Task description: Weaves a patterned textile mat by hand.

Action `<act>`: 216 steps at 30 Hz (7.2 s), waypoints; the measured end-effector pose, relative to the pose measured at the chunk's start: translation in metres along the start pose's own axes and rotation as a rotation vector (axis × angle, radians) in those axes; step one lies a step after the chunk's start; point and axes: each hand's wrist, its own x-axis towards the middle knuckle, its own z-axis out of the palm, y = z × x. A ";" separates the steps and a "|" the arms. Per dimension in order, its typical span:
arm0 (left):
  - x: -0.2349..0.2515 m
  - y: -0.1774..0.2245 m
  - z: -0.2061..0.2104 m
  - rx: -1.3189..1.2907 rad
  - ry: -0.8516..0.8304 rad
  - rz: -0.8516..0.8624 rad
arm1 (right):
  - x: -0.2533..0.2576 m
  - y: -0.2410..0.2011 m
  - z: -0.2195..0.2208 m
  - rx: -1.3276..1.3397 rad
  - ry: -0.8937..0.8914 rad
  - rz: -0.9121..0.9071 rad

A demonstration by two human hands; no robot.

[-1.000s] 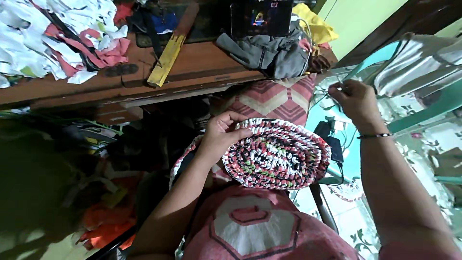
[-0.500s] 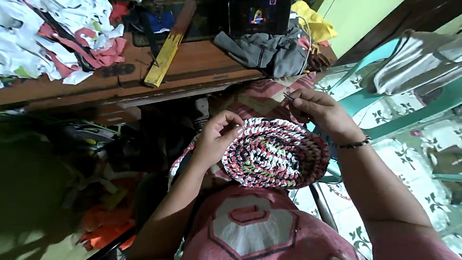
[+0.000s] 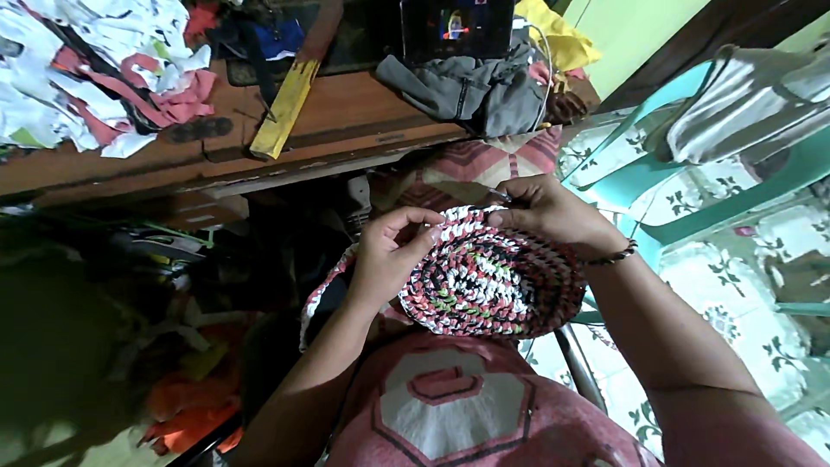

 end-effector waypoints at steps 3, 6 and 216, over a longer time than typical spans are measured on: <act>-0.001 -0.001 0.001 0.021 -0.023 0.009 | -0.001 0.002 -0.002 0.017 -0.002 0.009; -0.002 -0.006 0.001 0.029 0.004 0.017 | -0.002 0.006 -0.002 0.059 0.003 0.014; 0.008 -0.019 0.031 -0.047 0.034 -0.067 | 0.010 0.006 0.008 -0.006 -0.030 -0.091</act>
